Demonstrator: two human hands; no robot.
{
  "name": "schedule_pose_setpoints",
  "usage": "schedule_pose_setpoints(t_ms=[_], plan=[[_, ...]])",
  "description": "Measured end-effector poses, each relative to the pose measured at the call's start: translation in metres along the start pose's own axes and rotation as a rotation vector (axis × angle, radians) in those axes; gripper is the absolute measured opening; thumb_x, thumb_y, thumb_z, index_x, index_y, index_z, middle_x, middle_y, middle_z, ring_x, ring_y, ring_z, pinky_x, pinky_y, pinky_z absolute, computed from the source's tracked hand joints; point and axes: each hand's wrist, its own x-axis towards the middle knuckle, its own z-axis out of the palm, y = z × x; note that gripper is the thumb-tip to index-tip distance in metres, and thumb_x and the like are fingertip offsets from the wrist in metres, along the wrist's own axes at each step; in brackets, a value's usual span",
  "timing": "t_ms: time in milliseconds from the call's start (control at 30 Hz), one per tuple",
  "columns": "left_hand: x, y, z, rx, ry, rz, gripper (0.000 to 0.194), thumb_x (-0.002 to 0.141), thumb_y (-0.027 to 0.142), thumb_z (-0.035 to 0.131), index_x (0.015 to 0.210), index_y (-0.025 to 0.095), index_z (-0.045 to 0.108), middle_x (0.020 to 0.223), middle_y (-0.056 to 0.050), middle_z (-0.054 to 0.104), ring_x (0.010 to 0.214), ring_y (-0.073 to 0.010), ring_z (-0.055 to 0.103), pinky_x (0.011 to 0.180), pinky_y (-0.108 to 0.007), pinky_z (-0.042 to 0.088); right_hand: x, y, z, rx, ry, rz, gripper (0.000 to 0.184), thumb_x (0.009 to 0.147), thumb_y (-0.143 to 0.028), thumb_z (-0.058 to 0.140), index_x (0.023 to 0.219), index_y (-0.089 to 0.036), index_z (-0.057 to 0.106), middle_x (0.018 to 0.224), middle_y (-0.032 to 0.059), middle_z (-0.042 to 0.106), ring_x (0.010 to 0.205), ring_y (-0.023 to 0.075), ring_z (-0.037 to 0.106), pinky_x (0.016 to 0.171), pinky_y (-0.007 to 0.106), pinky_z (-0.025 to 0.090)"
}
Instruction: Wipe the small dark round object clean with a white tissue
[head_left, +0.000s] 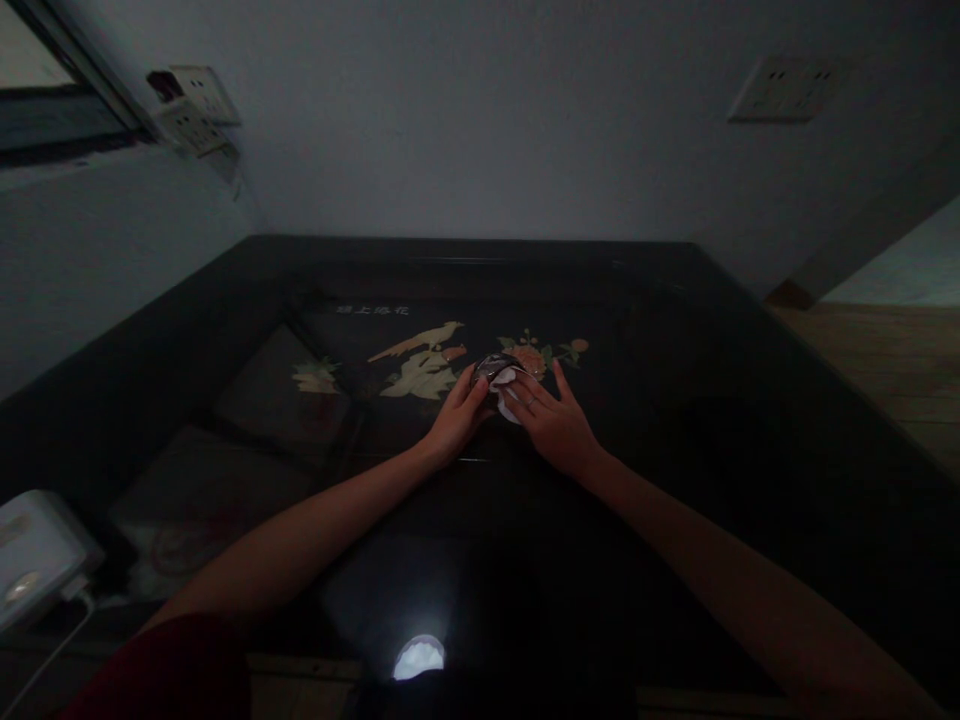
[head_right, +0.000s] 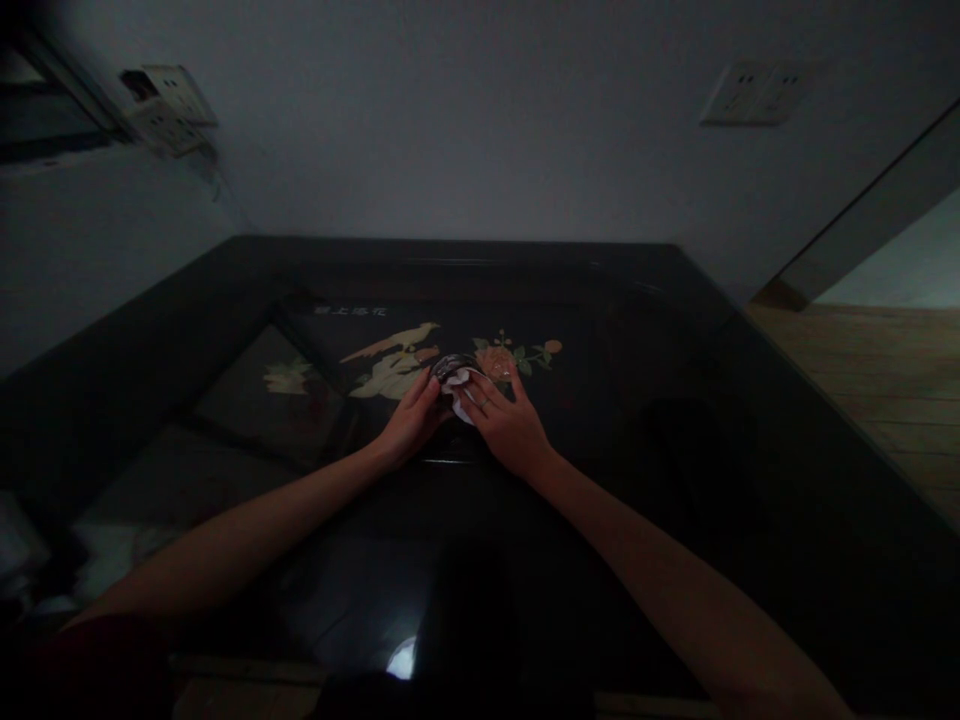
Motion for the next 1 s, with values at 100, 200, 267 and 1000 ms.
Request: schedule_pose_setpoints(t_ms=[100, 200, 267, 1000], plan=[[0.0, 0.0, 0.002, -0.017, 0.027, -0.015, 0.039, 0.079, 0.039, 0.068, 0.114, 0.026, 0.058, 0.12, -0.004, 0.059, 0.103, -0.0169, 0.056, 0.079, -0.024, 0.047, 0.0, -0.004, 0.003, 0.005, -0.001, 0.009, 0.045, 0.093, -0.007, 0.037, 0.135, -0.013, 0.048, 0.14, 0.0165, 0.05, 0.133, 0.0286, 0.043, 0.11, 0.067, 0.019], [0.001, -0.003, 0.001, -0.022, 0.012, -0.002, 0.042, 0.078, 0.04, 0.068, 0.115, 0.025, 0.057, 0.118, -0.004, 0.061, 0.104, -0.017, 0.057, 0.084, -0.026, 0.047, 0.0, -0.012, 0.004, 0.03, 0.022, 0.01, 0.039, 0.092, -0.007, 0.038, 0.129, -0.008, 0.053, 0.13, 0.0177, 0.06, 0.125, 0.0275, 0.052, 0.11, 0.058, 0.027], [0.002, -0.005, -0.002, -0.001, -0.026, 0.015, 0.045, 0.078, 0.041, 0.068, 0.117, 0.025, 0.056, 0.12, -0.005, 0.061, 0.107, -0.0185, 0.057, 0.087, -0.029, 0.046, 0.0, -0.017, 0.004, 0.071, 0.046, 0.027, 0.036, 0.092, -0.008, 0.039, 0.123, -0.007, 0.056, 0.121, 0.0176, 0.065, 0.117, 0.0259, 0.058, 0.107, 0.052, 0.034], [0.0, -0.005, -0.002, 0.011, -0.002, 0.019, 0.042, 0.079, 0.038, 0.068, 0.117, 0.024, 0.056, 0.119, -0.005, 0.061, 0.102, -0.0164, 0.057, 0.083, -0.027, 0.047, -0.001, -0.006, 0.006, 0.018, 0.033, -0.107, 0.038, 0.092, -0.008, 0.038, 0.124, -0.002, 0.057, 0.122, 0.0193, 0.064, 0.117, 0.0263, 0.059, 0.102, 0.043, 0.046]])
